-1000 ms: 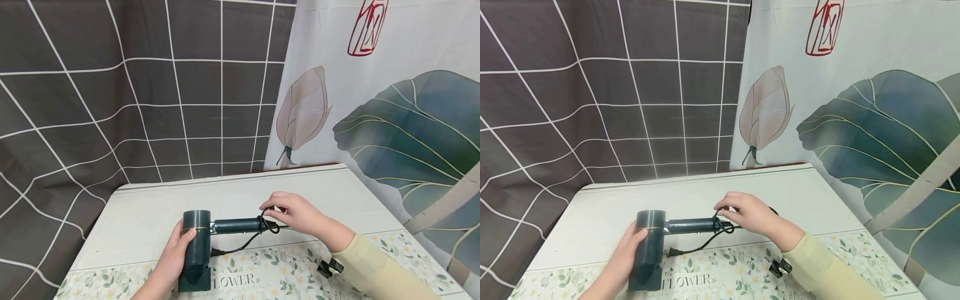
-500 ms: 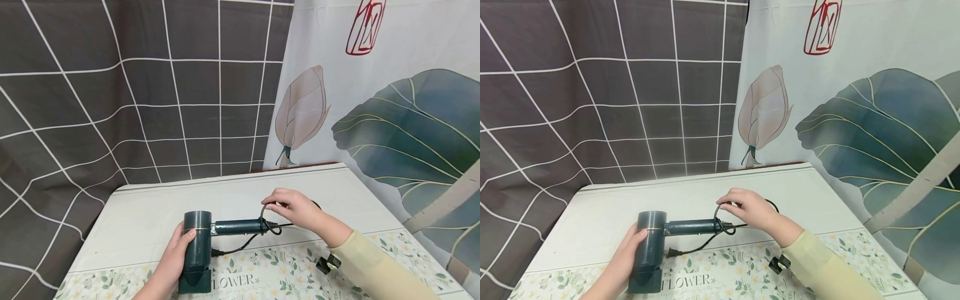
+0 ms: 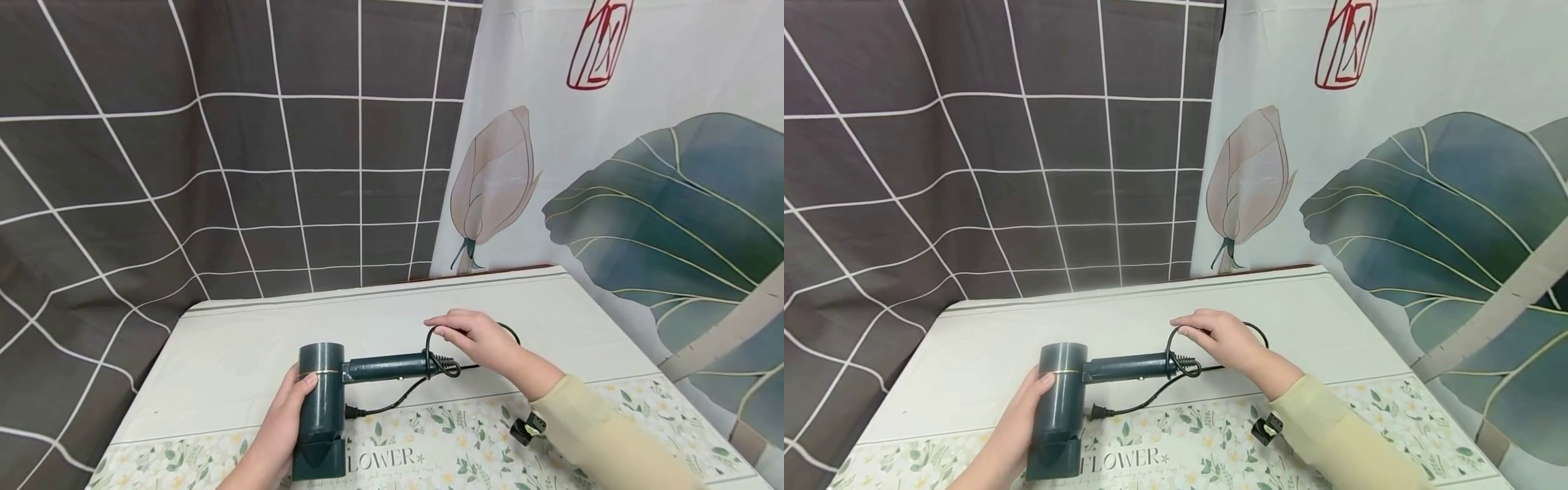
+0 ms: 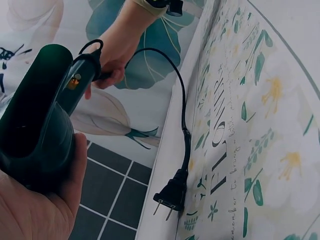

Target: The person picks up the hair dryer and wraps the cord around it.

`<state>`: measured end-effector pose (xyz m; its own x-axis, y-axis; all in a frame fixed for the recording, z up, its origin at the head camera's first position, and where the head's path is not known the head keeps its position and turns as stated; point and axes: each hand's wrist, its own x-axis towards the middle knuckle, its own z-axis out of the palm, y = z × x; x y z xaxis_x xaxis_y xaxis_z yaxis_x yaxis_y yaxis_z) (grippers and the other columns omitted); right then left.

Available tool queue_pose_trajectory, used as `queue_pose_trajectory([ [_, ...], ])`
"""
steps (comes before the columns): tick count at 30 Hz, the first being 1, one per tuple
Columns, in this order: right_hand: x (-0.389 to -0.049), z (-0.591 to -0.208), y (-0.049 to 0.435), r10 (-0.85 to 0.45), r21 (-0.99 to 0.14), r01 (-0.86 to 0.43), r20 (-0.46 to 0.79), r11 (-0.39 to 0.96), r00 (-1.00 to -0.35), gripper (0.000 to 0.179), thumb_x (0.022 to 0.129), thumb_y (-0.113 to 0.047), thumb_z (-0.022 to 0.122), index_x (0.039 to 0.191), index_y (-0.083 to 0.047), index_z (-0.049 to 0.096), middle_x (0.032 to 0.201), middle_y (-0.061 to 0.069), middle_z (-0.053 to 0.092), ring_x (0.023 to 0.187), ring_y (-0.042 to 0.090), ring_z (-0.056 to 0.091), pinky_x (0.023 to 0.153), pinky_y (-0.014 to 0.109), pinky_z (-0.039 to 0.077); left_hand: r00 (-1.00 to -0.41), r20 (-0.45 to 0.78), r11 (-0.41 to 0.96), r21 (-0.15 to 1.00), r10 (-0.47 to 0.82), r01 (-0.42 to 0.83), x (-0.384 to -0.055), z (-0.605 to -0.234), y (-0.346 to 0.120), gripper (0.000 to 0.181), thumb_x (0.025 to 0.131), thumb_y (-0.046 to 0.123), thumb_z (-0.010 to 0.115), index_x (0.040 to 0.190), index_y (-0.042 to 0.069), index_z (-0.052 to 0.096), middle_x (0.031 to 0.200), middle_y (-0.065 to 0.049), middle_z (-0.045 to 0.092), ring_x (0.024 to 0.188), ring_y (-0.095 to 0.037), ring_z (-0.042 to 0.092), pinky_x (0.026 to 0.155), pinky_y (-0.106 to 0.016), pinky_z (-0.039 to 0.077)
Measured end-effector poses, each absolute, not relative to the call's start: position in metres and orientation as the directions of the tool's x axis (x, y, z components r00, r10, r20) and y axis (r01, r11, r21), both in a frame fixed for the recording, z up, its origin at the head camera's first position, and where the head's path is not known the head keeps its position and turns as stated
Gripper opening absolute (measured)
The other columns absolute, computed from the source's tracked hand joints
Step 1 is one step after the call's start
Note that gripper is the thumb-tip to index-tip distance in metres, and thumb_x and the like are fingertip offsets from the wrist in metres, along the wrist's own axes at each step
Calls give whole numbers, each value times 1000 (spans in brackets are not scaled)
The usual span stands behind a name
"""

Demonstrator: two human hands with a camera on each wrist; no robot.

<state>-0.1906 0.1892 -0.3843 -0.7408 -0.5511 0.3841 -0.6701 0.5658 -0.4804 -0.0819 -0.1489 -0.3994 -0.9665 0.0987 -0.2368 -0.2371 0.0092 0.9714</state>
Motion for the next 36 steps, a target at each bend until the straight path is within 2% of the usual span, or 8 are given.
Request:
queue_pose_trajectory([
  [8,-192,-395,184,-557,-467,-673,380,573,-738,27,103,-26,56,126,-21,70,83,-16,59,73,1,50,70,29,45,-960,-262,-4,965,99,-264,-82,-402,-149,72,103,51,40,159,15,10,125,-20,50,94,-28,60,78,-41,50],
  [15,-192,-399,180,-553,-460,-655,354,599,-754,28,104,-28,53,126,-21,69,82,-16,59,73,0,51,70,30,46,-953,-277,-37,958,123,-284,-84,-404,-150,70,104,52,38,158,17,11,116,-17,53,89,-28,63,75,-42,52],
  [19,-191,-402,179,-555,-473,-649,343,595,-758,29,105,-31,51,126,-22,69,86,-17,60,74,0,52,70,30,46,-948,-286,-54,954,141,-296,-85,-404,-150,70,103,53,37,157,17,11,114,-16,54,89,-27,63,75,-42,52],
  [22,-191,-406,179,-551,-485,-649,349,587,-758,30,105,-32,51,127,-23,68,94,-16,65,77,-1,55,73,32,48,-945,-295,-61,950,138,-305,-84,-404,-149,72,103,54,37,157,16,10,114,-15,53,89,-26,62,76,-42,51],
  [26,-191,-408,178,-543,-487,-649,360,584,-759,30,105,-33,50,127,-24,68,112,-10,69,96,7,64,86,38,51,-943,-304,-62,947,135,-315,-85,-404,-147,75,102,56,37,158,15,7,115,-15,52,92,-26,61,77,-42,51],
  [29,-191,-408,176,-544,-487,-652,364,581,-756,30,105,-33,50,126,-23,69,119,-7,69,111,16,64,93,42,50,-941,-311,-64,945,131,-321,-86,-404,-147,76,102,57,36,158,15,7,116,-15,52,92,-26,60,77,-41,51],
  [36,-190,-406,171,-553,-467,-647,340,603,-761,29,104,-30,52,126,-19,69,119,-2,70,112,23,65,94,44,50,-941,-317,-58,944,117,-325,-87,-401,-146,80,101,62,33,158,14,4,119,-14,49,96,-24,56,79,-40,49],
])
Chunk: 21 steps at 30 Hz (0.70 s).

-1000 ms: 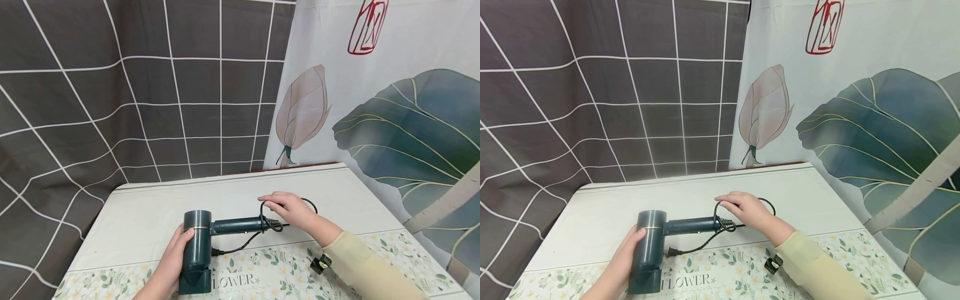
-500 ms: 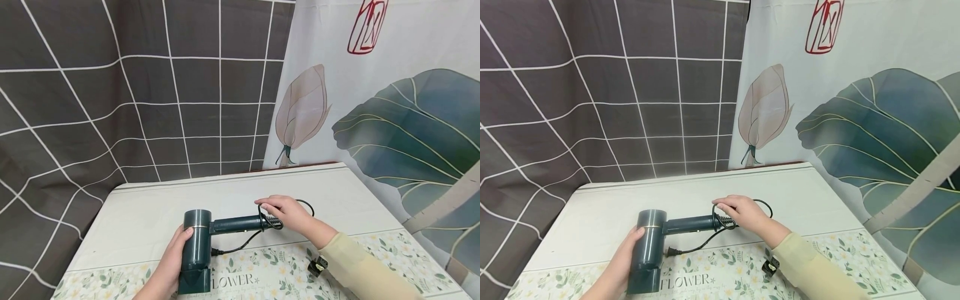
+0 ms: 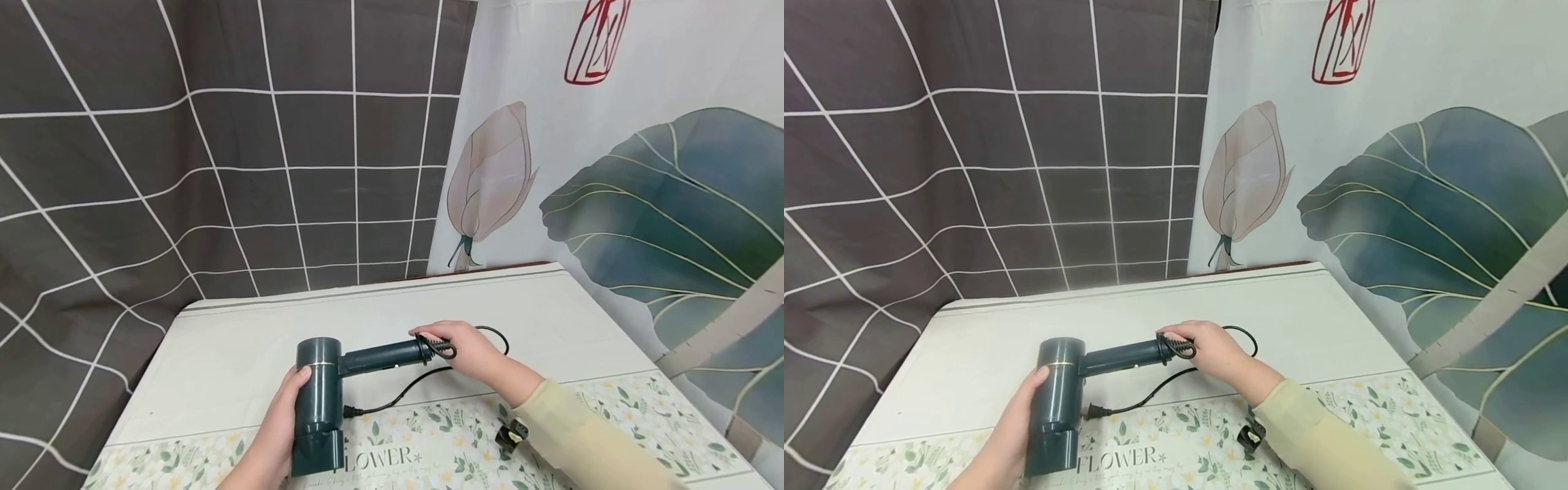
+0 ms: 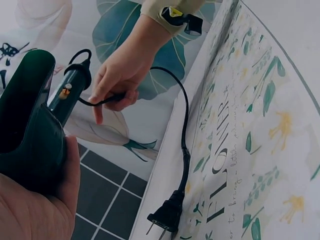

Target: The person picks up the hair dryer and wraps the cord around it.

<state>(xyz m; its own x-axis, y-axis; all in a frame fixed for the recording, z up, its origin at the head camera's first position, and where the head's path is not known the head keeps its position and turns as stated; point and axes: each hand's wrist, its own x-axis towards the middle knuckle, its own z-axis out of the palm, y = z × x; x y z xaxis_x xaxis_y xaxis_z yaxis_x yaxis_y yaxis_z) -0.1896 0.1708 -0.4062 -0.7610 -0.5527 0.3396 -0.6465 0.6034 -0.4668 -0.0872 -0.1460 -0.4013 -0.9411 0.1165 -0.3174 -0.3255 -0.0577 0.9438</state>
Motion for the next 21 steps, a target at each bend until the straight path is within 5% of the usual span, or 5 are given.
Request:
queue_pose_trajectory([
  [7,-186,-401,166,-525,-485,-582,263,653,-809,34,94,-9,67,126,-16,69,113,2,72,101,21,67,87,42,53,-944,-316,-85,942,89,-324,-87,-397,-145,80,100,63,34,158,16,4,120,-14,49,98,-24,56,80,-39,48],
  [13,-185,-400,162,-500,-489,-555,252,673,-828,15,99,-12,58,98,-18,71,73,-13,58,66,5,51,65,30,46,-950,-302,-125,942,80,-310,-88,-394,-143,77,100,63,36,157,19,9,114,-11,54,95,-24,60,82,-39,49],
  [21,-180,-399,160,-423,-486,-517,297,705,-856,26,100,-20,59,74,-19,60,61,-11,43,53,4,36,54,26,36,-960,-279,-137,951,21,-279,-90,-390,-140,73,100,62,36,154,18,15,111,-9,56,94,-24,62,84,-39,47],
])
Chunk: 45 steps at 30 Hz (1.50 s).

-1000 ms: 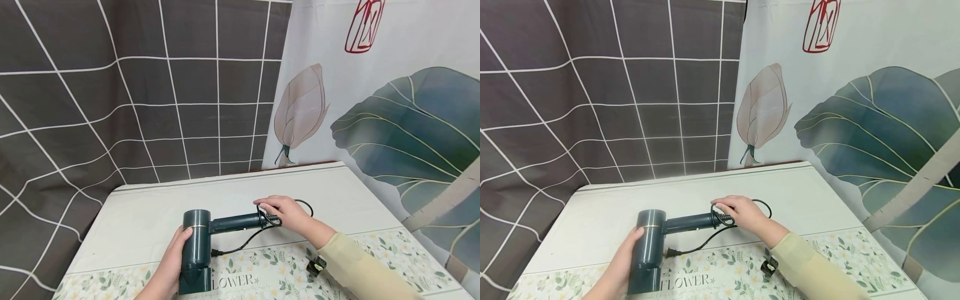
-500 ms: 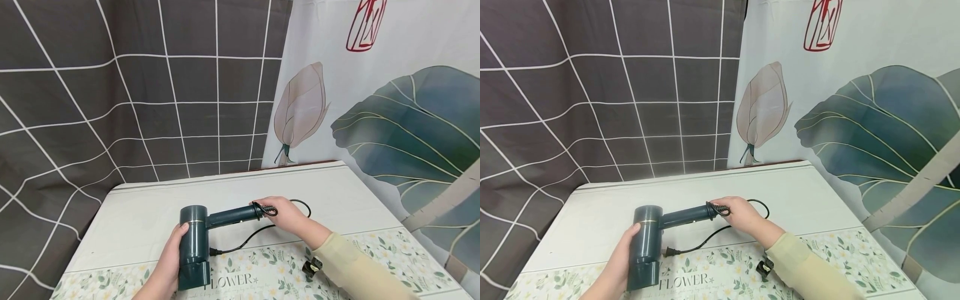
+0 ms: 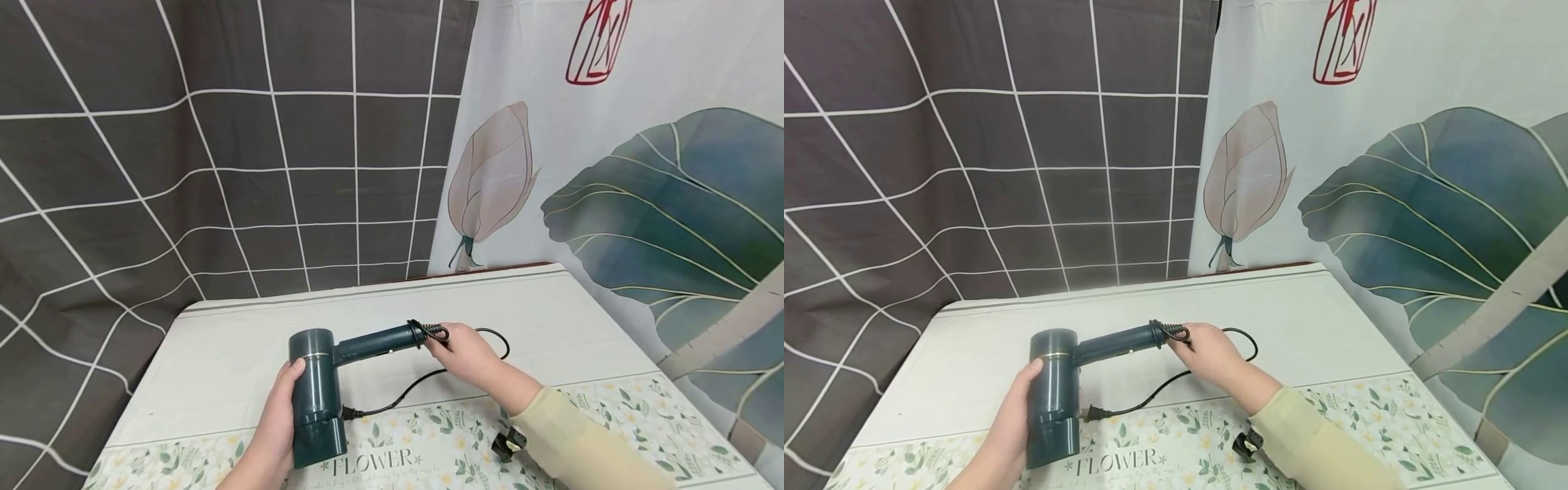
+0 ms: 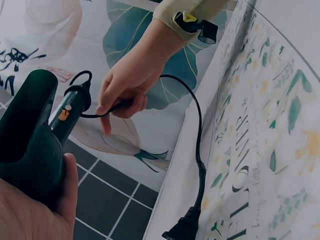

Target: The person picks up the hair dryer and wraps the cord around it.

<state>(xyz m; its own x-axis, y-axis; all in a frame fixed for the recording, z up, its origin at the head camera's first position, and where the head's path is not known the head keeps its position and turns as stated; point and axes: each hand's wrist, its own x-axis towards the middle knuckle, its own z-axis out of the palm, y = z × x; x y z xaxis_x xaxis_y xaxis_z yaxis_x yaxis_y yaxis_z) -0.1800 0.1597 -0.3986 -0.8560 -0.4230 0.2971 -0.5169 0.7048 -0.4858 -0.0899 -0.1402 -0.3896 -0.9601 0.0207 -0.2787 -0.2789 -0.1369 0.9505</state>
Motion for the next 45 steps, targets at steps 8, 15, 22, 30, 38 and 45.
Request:
queue_pose_trajectory([
  [8,-175,-399,155,-385,-461,-535,383,708,-840,21,100,-22,58,86,-18,73,57,-13,37,51,3,33,50,25,33,-962,-274,-86,958,-8,-273,-93,-386,-138,78,100,65,32,158,18,7,122,-9,47,104,-21,51,87,-38,41],
  [15,-173,-398,151,-399,-422,-557,407,716,-822,19,99,-24,60,85,-18,71,54,-14,37,51,4,37,50,25,35,-966,-257,-94,963,-26,-254,-95,-384,-134,77,101,63,32,158,19,7,123,-9,46,105,-22,50,87,-38,41],
  [22,-169,-397,148,-416,-391,-587,439,709,-796,28,101,-28,59,73,-26,59,56,-16,36,53,2,38,51,24,35,-969,-241,-97,967,-47,-236,-94,-384,-130,75,101,62,34,158,20,9,124,-9,46,107,-22,49,88,-38,40],
  [30,-161,-396,148,-459,-360,-611,426,705,-780,13,98,-23,60,95,-21,72,61,-19,46,54,-3,38,55,22,38,-972,-226,-90,972,-72,-219,-99,-388,-131,74,102,61,32,159,22,5,131,-10,44,111,-22,48,91,-38,38],
  [38,-157,-394,149,-499,-309,-666,471,679,-727,14,86,-10,60,91,-18,71,60,-18,40,54,-2,36,52,19,36,-967,-239,-63,970,-85,-234,-99,-390,-136,76,101,62,32,160,23,3,136,-10,41,116,-23,44,92,-39,35],
  [45,-153,-390,150,-531,-199,-714,542,671,-651,12,83,-9,62,86,-18,69,63,-17,42,57,-2,37,53,17,35,-970,-230,-52,973,-82,-227,-99,-392,-137,75,102,61,34,159,22,4,132,-11,43,113,-23,47,90,-38,38],
])
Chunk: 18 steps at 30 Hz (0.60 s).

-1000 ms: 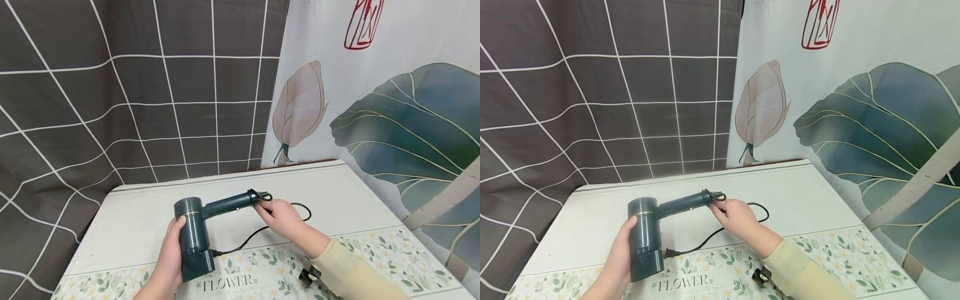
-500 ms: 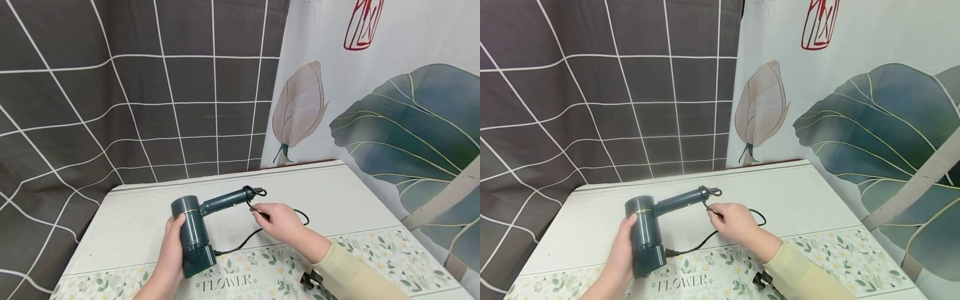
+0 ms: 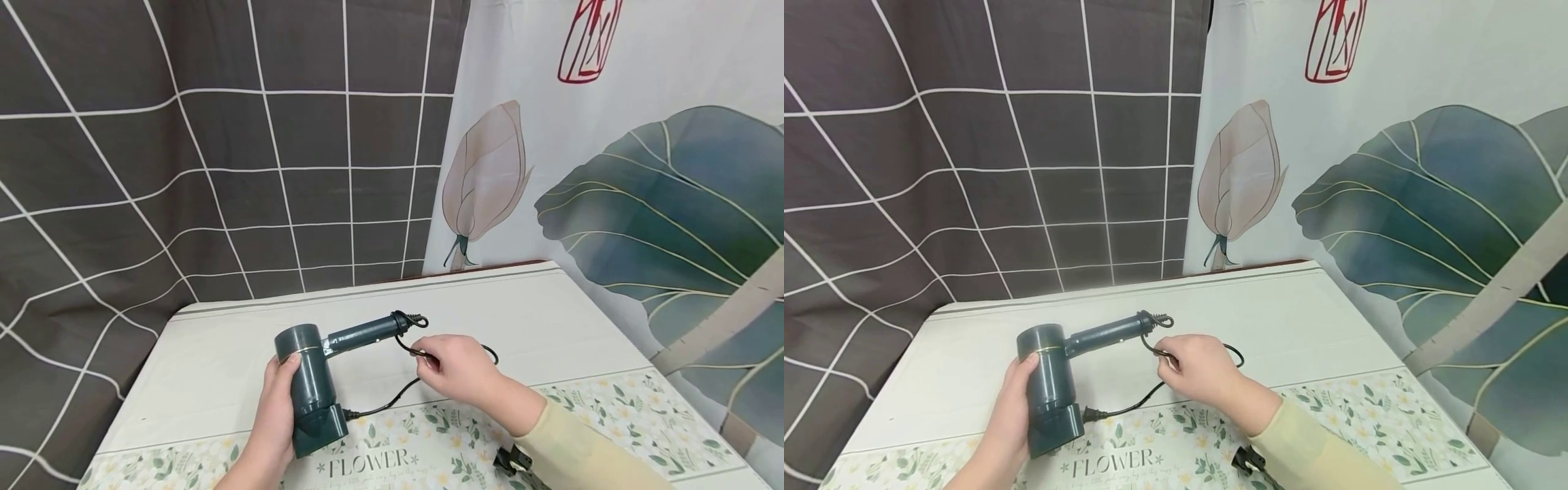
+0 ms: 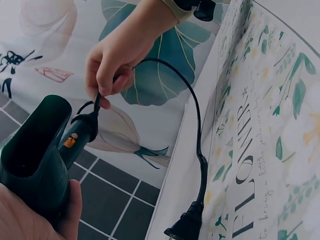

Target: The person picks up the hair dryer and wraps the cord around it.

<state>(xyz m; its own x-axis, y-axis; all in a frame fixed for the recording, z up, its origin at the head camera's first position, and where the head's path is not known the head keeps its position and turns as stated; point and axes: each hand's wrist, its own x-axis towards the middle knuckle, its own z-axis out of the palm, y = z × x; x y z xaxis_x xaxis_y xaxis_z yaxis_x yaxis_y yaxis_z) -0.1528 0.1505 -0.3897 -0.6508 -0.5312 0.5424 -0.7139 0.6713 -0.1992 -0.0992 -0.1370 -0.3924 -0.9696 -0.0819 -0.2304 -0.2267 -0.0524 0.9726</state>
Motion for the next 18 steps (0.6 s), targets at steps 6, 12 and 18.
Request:
queue_pose_trajectory([
  [6,-152,-385,151,-528,-150,-720,583,677,-617,9,85,-11,65,86,-17,72,63,-18,41,57,-2,36,52,17,35,-968,-235,-42,972,-87,-232,-99,-393,-137,75,102,61,35,159,23,5,133,-12,42,112,-24,46,88,-37,39],
  [12,-150,-381,152,-536,-123,-738,611,663,-583,5,86,-13,69,88,-17,72,63,-17,43,57,-2,36,52,18,36,-969,-233,-5,972,-85,-234,-99,-394,-139,77,102,60,35,160,21,1,141,-13,38,120,-27,42,93,-45,36],
  [18,-149,-379,153,-534,-91,-742,637,664,-556,9,83,-15,78,89,-19,71,64,-16,47,57,-1,37,52,18,35,-969,-230,9,973,-87,-231,-98,-394,-138,77,103,58,37,159,17,4,142,-14,38,123,-28,41,96,-46,34],
])
